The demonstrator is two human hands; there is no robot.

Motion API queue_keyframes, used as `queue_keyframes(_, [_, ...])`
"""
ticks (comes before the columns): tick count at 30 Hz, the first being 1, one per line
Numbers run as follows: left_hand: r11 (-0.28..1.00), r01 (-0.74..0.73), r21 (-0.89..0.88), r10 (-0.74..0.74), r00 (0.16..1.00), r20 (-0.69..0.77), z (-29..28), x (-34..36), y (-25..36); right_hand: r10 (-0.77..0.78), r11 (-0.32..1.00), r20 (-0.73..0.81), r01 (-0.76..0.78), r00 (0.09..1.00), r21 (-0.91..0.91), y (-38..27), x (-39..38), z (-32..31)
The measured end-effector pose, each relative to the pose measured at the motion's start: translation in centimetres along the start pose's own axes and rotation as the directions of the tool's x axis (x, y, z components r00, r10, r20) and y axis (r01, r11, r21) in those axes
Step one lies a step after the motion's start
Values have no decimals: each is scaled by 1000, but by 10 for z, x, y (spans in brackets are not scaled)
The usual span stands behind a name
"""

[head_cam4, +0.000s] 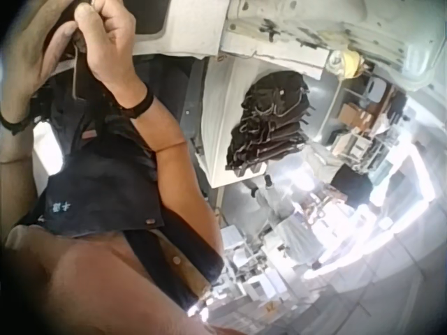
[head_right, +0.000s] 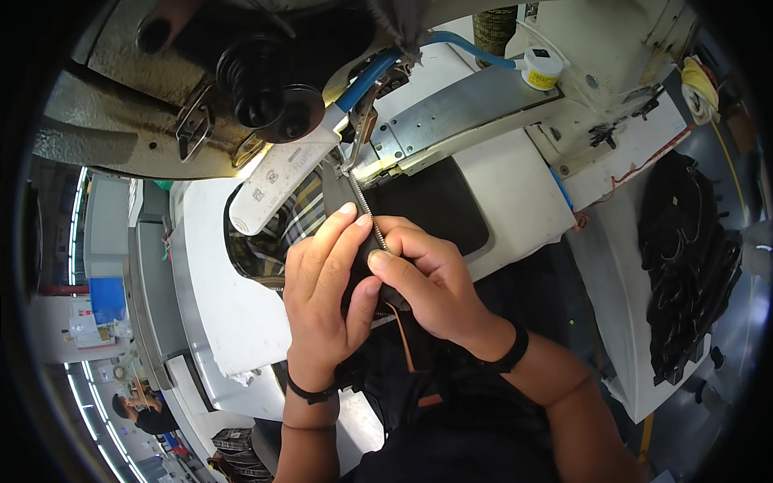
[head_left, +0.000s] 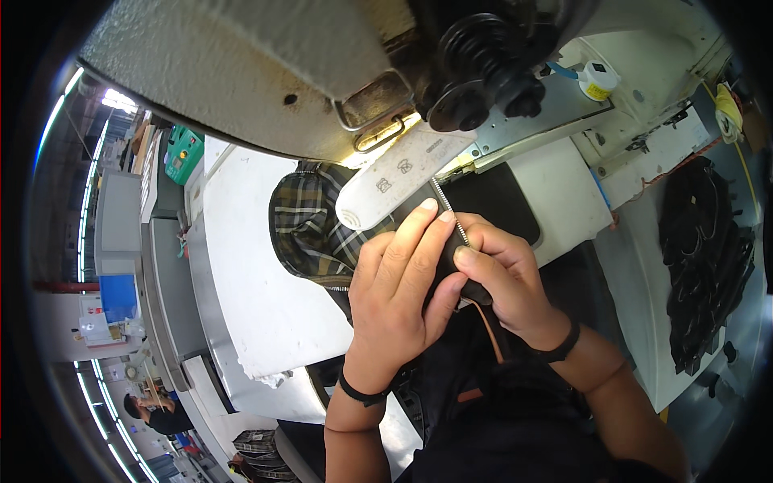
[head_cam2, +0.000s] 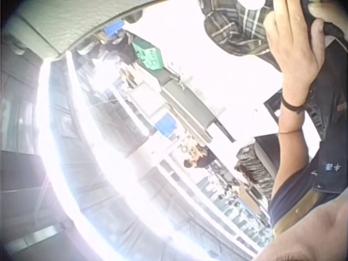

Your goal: Sewing a brown leather or canvas bag using an industrial sewing machine in a workshop.

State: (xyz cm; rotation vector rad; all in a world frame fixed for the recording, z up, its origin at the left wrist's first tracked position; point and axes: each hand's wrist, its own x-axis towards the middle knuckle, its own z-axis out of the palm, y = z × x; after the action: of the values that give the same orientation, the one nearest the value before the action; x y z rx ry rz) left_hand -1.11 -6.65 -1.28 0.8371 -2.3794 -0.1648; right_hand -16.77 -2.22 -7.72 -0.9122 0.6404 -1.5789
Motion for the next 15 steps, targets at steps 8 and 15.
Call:
queue_keyframes(8, [1000,20,9,-19,1000,-22,8,10,-13,5,1000,-33,-5,999,-2,7,23,-4])
queue_keyframes(15, [999,21,34,-19,998,-60,11,1,-6,-11,999,-135,6,991,-38,9,21,0])
